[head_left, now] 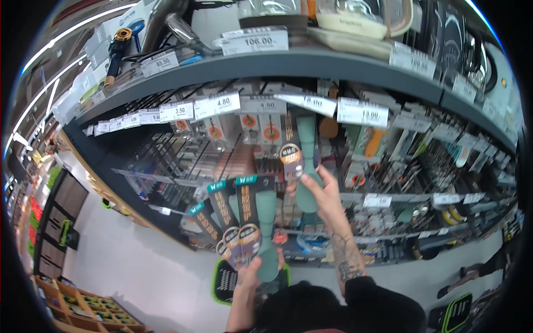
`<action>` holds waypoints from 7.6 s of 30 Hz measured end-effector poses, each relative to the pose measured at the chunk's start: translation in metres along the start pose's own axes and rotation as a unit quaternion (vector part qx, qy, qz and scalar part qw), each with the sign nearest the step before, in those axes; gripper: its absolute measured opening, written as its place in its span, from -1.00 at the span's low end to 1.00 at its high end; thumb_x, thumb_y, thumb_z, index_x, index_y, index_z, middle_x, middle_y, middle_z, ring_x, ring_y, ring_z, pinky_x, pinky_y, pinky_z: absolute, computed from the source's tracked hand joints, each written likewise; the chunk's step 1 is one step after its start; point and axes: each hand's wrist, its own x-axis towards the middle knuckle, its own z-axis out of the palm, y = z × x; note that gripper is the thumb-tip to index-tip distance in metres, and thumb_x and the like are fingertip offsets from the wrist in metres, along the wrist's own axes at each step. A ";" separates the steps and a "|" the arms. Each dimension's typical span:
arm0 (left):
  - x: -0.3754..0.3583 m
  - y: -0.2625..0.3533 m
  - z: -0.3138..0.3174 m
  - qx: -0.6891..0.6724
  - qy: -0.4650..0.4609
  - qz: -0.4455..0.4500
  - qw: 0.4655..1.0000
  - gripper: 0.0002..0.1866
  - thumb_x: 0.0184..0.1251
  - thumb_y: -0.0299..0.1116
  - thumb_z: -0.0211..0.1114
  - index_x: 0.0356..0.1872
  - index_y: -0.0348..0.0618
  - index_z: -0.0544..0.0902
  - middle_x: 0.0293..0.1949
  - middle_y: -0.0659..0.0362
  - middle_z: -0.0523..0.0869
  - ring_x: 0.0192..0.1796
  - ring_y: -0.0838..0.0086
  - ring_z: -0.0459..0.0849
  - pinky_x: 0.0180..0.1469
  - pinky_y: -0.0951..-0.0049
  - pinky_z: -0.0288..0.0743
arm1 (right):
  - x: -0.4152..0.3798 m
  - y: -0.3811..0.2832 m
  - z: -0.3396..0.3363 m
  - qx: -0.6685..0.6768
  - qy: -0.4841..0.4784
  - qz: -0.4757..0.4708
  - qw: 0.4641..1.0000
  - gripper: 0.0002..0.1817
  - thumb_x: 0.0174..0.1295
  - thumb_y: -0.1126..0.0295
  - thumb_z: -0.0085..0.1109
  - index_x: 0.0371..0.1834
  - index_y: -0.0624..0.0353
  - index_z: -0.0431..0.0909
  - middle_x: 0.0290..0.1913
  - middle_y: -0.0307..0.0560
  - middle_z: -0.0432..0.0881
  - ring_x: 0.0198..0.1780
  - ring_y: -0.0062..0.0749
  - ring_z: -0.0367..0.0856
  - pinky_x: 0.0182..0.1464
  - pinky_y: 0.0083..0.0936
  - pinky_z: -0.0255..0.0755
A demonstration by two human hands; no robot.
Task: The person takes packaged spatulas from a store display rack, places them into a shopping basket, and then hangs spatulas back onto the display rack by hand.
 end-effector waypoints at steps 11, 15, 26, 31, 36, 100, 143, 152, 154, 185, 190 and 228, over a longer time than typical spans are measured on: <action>-0.020 -0.020 -0.011 -0.078 0.021 0.007 0.997 -0.21 0.33 0.09 0.32 0.33 -0.35 0.31 0.02 -0.11 0.66 -0.07 0.10 0.69 -0.06 0.10 0.60 | -0.048 0.029 -0.016 0.043 0.004 0.130 0.991 -0.68 0.53 0.31 -0.07 0.14 0.36 0.37 -0.05 0.27 0.66 -0.22 -0.01 0.77 -0.15 -0.17 0.70; -0.023 -0.015 -0.003 -0.066 0.039 -0.013 0.997 -0.22 0.33 0.09 0.32 0.31 -0.35 0.33 0.00 -0.12 0.66 -0.09 0.11 0.69 -0.11 0.14 0.62 | -0.048 0.021 -0.009 -0.016 0.029 0.130 0.991 -0.73 0.54 0.24 -0.05 -0.06 0.28 0.43 -0.42 -0.03 0.58 -0.59 -0.39 0.55 -0.54 -0.55 0.44; -0.019 -0.011 0.024 -0.065 0.080 -0.001 0.995 -0.45 0.36 -0.11 0.33 0.15 -0.41 0.51 -0.14 -0.07 0.72 -0.20 0.27 0.72 -0.19 0.30 0.62 | 0.006 0.030 0.026 0.145 0.070 0.150 0.976 -0.77 0.49 0.16 0.04 -0.17 0.10 0.43 -0.53 -0.23 0.40 -0.56 -0.43 0.40 -0.51 -0.51 0.24; -0.023 -0.009 0.028 -0.020 0.051 0.022 0.998 -0.53 0.38 -0.20 0.32 0.12 -0.39 0.53 -0.15 -0.02 0.71 -0.20 0.30 0.72 -0.23 0.31 0.62 | 0.012 0.042 0.030 0.208 0.115 0.107 0.965 -0.81 0.49 0.21 0.07 -0.18 0.07 0.43 -0.52 -0.21 0.43 -0.54 -0.38 0.45 -0.49 -0.47 0.36; -0.028 -0.013 0.023 0.026 0.024 0.030 0.999 -0.55 0.41 -0.16 0.28 0.07 -0.40 0.57 -0.21 0.01 0.70 -0.22 0.34 0.71 -0.24 0.35 0.61 | 0.014 0.044 0.010 0.086 0.062 0.086 0.991 -0.81 0.51 0.22 0.02 -0.14 0.11 0.43 -0.46 -0.15 0.51 -0.49 -0.36 0.57 -0.55 -0.46 0.39; 0.025 0.005 0.034 0.031 0.129 -0.005 0.991 -0.55 0.46 -0.18 0.22 0.20 -0.31 0.53 0.03 0.01 0.71 0.06 0.33 0.69 0.09 0.30 0.59 | -0.147 0.066 0.006 -0.088 -0.085 0.246 0.962 -0.94 0.42 0.49 0.13 -0.18 0.24 0.48 -0.51 -0.18 0.58 -0.62 -0.61 0.49 -0.61 -0.67 0.34; 0.030 0.002 0.036 0.099 0.170 0.079 0.977 -0.59 0.38 -0.32 0.28 0.11 -0.30 0.38 -0.24 -0.01 0.67 -0.26 0.23 0.72 -0.19 0.22 0.64 | -0.069 0.032 -0.020 -0.148 0.123 -0.001 0.981 -0.80 0.49 0.35 0.06 -0.08 0.31 0.48 -0.50 -0.16 0.55 -0.71 -0.67 0.36 -0.71 -0.66 0.31; 0.027 0.003 0.035 0.099 0.161 0.075 0.979 -0.61 0.39 -0.35 0.27 0.11 -0.30 0.39 -0.24 -0.01 0.67 -0.26 0.23 0.72 -0.20 0.23 0.65 | -0.065 0.031 -0.013 -0.127 0.130 -0.004 0.983 -0.80 0.49 0.33 0.06 -0.12 0.29 0.48 -0.51 -0.15 0.55 -0.71 -0.64 0.37 -0.71 -0.65 0.31; 0.027 0.003 0.035 0.098 0.164 0.072 0.979 -0.62 0.39 -0.36 0.27 0.11 -0.31 0.39 -0.24 -0.01 0.67 -0.26 0.23 0.72 -0.20 0.23 0.65 | -0.063 0.030 -0.013 -0.117 0.128 -0.001 0.985 -0.80 0.49 0.33 0.06 -0.13 0.28 0.47 -0.51 -0.16 0.55 -0.71 -0.63 0.37 -0.71 -0.64 0.32; 0.015 0.000 0.033 0.097 0.146 0.073 0.982 -0.52 0.44 -0.18 0.23 0.16 -0.35 0.38 -0.22 -0.04 0.68 -0.27 0.24 0.72 -0.20 0.23 0.66 | 0.083 0.038 -0.035 0.116 0.073 0.031 0.990 -0.66 0.36 0.48 0.04 0.15 0.40 0.36 0.11 0.07 0.47 0.17 -0.03 0.56 0.03 -0.08 0.63; 0.015 -0.004 0.031 0.090 0.139 0.060 0.984 -0.45 0.50 -0.05 0.12 0.20 -0.38 0.35 -0.21 -0.05 0.68 -0.27 0.22 0.72 -0.19 0.22 0.65 | 0.071 0.030 -0.028 0.103 0.071 0.033 0.992 -0.57 0.37 0.47 0.01 0.26 0.43 0.30 0.15 0.10 0.45 0.16 -0.03 0.56 0.00 -0.12 0.63; 0.015 0.001 0.029 0.108 0.076 0.078 0.988 -0.42 0.51 0.00 0.09 0.22 -0.39 0.49 -0.11 0.03 0.72 -0.24 0.41 0.73 -0.23 0.50 0.64 | -0.142 0.063 0.000 -0.126 -0.139 0.235 0.954 -0.85 0.39 0.44 0.21 -0.32 0.29 0.57 -0.50 -0.14 0.68 -0.56 -0.60 0.62 -0.53 -0.67 0.46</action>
